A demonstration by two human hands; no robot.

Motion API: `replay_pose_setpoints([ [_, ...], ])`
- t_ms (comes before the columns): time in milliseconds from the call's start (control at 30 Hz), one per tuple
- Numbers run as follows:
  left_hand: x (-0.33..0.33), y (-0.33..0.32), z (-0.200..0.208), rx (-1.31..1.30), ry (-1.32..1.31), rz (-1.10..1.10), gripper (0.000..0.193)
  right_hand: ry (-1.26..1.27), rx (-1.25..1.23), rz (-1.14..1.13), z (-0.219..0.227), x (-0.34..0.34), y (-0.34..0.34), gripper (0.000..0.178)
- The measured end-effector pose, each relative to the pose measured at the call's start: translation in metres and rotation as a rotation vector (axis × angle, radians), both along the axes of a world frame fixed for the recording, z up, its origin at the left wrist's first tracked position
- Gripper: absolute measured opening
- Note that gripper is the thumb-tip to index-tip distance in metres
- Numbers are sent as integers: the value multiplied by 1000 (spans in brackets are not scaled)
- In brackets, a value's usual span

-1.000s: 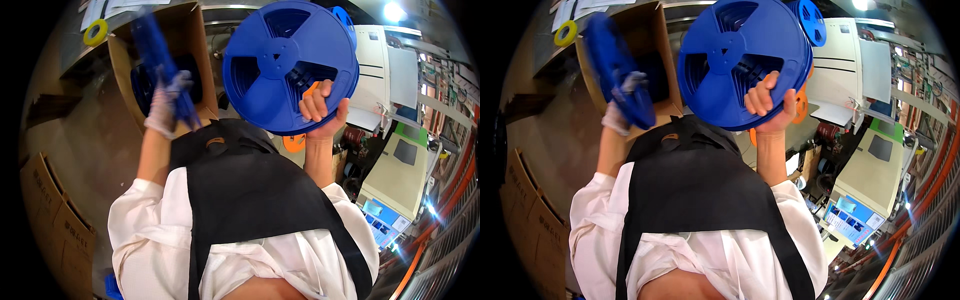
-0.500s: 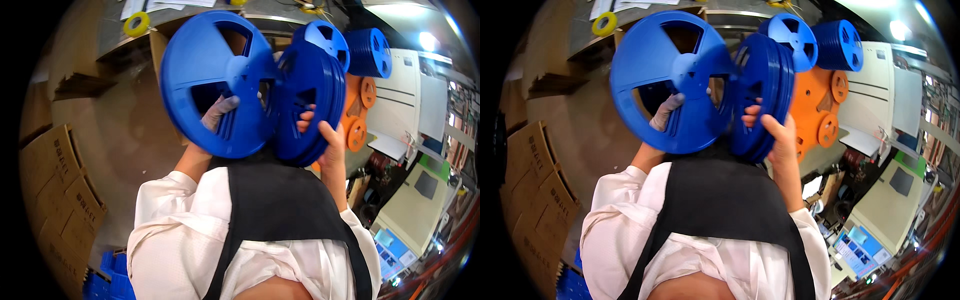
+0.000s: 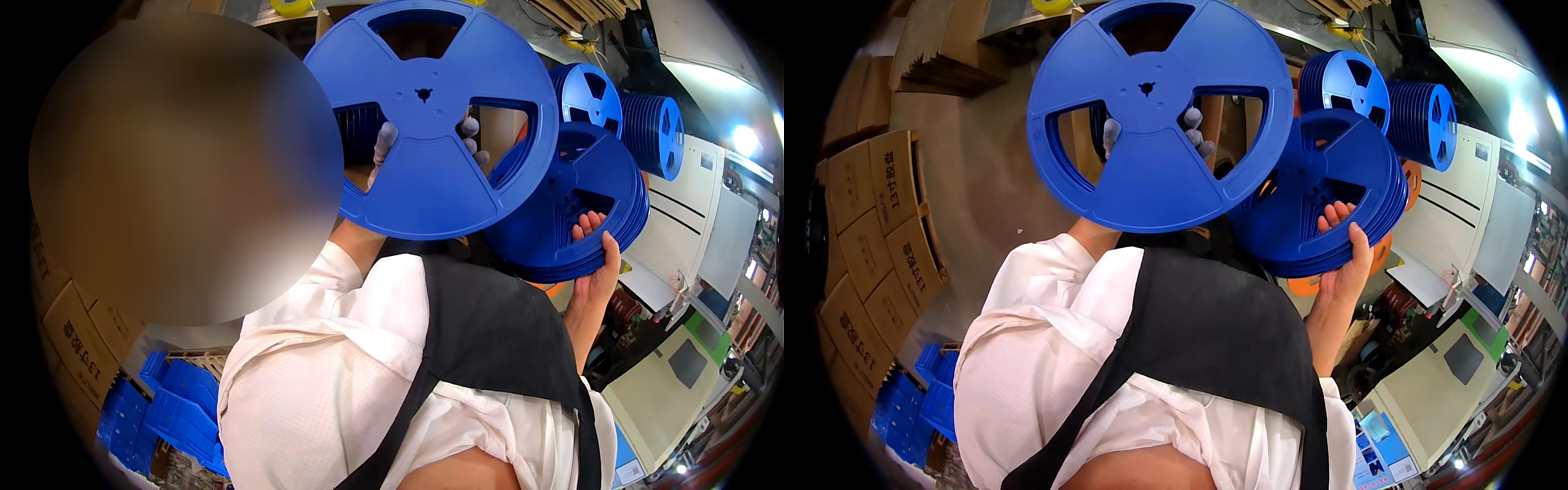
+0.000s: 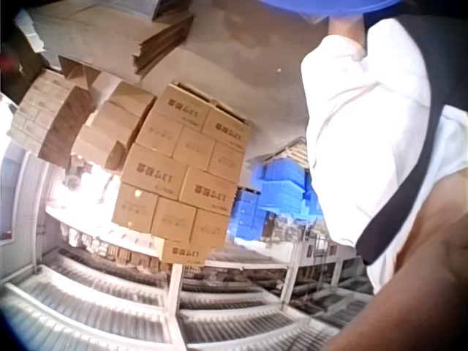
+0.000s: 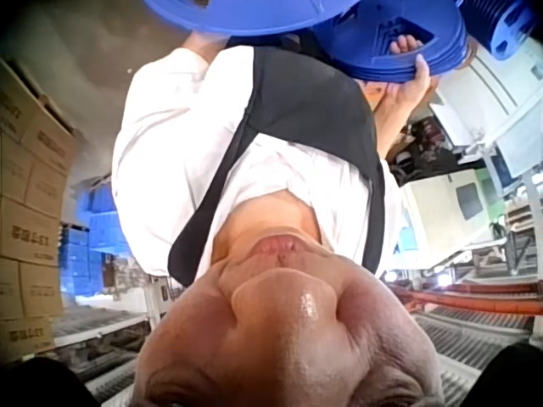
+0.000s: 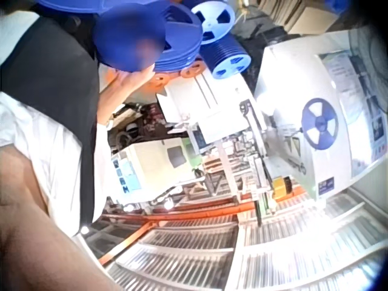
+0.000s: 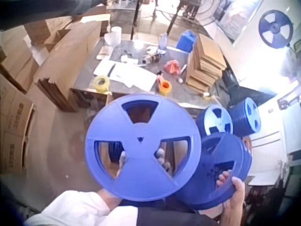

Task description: The person opens a machine door, then walks to a table and places a cardboard box on it. They repeatedly pick up stacks of blue plastic spools, separate them, and place them into the box. The person continues stacking the spools until the box is filled.

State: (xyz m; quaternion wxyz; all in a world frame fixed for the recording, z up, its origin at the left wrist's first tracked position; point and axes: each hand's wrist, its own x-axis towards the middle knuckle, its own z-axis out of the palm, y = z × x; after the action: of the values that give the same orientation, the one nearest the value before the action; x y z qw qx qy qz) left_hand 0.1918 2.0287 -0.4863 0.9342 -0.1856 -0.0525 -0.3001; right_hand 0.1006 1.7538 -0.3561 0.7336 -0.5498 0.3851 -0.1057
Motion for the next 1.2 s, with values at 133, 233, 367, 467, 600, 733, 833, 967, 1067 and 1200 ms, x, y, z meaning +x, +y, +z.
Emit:
replay_pose_setpoints([
  [133, 8, 22, -18, 202, 81, 118, 78, -13, 27, 35, -5, -15, -22, 48],
  [233, 15, 58, -52, 508, 280, 122, 78, -226, 123, 25, 3, -20, -32, 51],
  [367, 9, 127, -101, 954, 517, 97, 78, -324, 108, -70, 5, -34, -40, 51],
  [467, 3, 157, -126, 1160, 604, 51, 78, -438, 178, -79, 3, -35, -42, 50],
  [600, 2, 163, -126, 1307, 591, 5, 78, -537, 320, 30, 4, -30, -41, 46],
  [733, 12, 110, -102, 1374, 430, -66, 78, -509, 241, 103, 8, -23, -38, 48],
  [833, 18, 45, -71, 1393, 246, -132, 78, -399, 128, 110, 16, -15, -23, 50],
  [967, 19, -42, -27, 1348, -44, -240, 78, -261, -37, 273, 18, 8, 33, 48],
  [1067, 10, -87, -6, 1313, -208, -287, 79, -234, -192, 519, 2, 9, 77, 45],
  [1200, 1, -108, 5, 1165, -188, -355, 79, -174, -493, 747, 6, 6, 84, 49],
])
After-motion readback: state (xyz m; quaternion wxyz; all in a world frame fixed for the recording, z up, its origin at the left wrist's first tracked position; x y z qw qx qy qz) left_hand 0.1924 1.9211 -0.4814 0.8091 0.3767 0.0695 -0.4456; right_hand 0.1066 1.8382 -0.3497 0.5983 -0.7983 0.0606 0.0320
